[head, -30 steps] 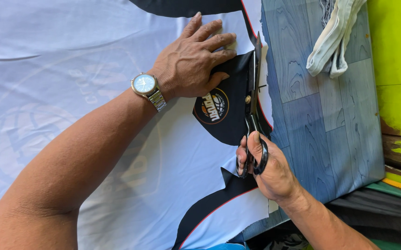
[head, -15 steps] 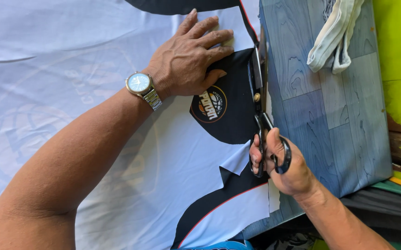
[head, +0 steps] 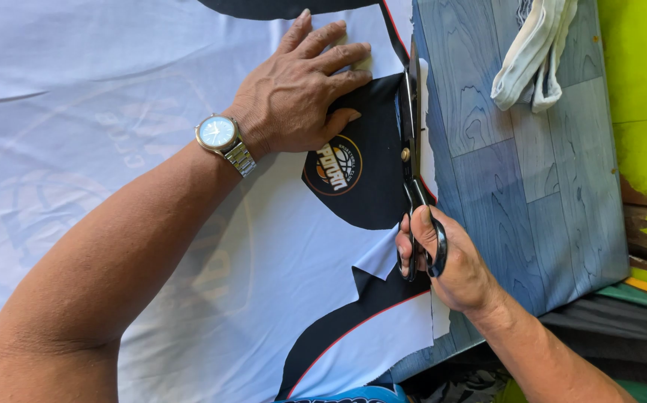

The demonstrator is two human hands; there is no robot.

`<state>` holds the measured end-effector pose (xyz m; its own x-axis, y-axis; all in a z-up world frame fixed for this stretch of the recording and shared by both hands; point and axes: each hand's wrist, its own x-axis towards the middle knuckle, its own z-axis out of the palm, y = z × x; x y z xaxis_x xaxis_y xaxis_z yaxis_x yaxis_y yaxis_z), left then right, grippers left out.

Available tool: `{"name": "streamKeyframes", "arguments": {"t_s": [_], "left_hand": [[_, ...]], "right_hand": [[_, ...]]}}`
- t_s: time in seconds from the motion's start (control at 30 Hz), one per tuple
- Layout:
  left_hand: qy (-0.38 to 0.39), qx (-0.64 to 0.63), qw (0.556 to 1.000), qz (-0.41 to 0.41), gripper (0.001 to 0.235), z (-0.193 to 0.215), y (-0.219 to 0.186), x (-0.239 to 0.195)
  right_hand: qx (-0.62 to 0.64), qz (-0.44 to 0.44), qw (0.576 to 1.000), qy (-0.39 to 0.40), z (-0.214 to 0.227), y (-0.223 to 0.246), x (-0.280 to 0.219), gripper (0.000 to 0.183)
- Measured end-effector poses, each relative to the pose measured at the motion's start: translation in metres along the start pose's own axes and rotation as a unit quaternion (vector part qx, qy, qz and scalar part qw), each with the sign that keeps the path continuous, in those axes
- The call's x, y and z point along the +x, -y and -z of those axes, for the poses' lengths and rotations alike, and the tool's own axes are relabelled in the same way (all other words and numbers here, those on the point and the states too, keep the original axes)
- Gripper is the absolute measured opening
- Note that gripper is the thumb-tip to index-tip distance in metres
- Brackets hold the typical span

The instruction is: Cutting out a jersey pattern from a piece of fabric using scissors

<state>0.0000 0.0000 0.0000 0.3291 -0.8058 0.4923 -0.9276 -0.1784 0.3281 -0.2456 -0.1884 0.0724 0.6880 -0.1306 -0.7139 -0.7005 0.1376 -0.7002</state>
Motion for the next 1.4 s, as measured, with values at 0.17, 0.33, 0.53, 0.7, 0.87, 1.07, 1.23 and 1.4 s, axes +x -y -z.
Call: {"name": "streamKeyframes", "arguments": {"t_s": [0.17, 0.33, 0.53, 0.7, 0.87, 1.07, 1.23, 1.4], "left_hand": [[0.0, 0.002, 1.0, 0.0, 0.046, 0.001, 0.001, 0.0], [0.004, -0.001, 1.0, 0.008, 0.046, -0.002, 0.002, -0.001], [0.0, -0.005, 1.0, 0.007, 0.046, -0.002, 0.002, -0.001], [0.006, -0.008, 1.0, 0.012, 0.046, 0.001, 0.0, 0.001], [0.014, -0.005, 1.0, 0.014, 0.046, 0.004, 0.0, 0.002], [0.016, -0.008, 1.0, 0.015, 0.046, 0.003, -0.001, 0.002], [0.016, -0.008, 1.0, 0.013, 0.045, 0.006, -0.002, 0.003], [0.013, -0.009, 1.0, 0.017, 0.045, 0.002, -0.001, 0.001]], "right_hand": [[-0.039, 0.002, 0.999, -0.03, 0.003, 0.003, 0.002, 0.045], [-0.098, 0.013, 0.995, -0.021, 0.018, 0.009, 0.0, 0.046], [-0.085, 0.005, 0.996, 0.029, 0.054, 0.019, -0.002, 0.045], [-0.128, 0.007, 0.988, 0.082, 0.084, 0.027, -0.007, 0.049], [-0.16, 0.011, 0.982, 0.104, 0.104, 0.03, -0.003, 0.052], [-0.249, 0.008, 0.965, 0.086, 0.101, 0.046, 0.009, 0.051], [-0.276, -0.01, 0.959, 0.061, 0.096, 0.049, 0.015, 0.05], [-0.288, -0.007, 0.956, 0.062, 0.094, 0.046, 0.019, 0.047]]}}
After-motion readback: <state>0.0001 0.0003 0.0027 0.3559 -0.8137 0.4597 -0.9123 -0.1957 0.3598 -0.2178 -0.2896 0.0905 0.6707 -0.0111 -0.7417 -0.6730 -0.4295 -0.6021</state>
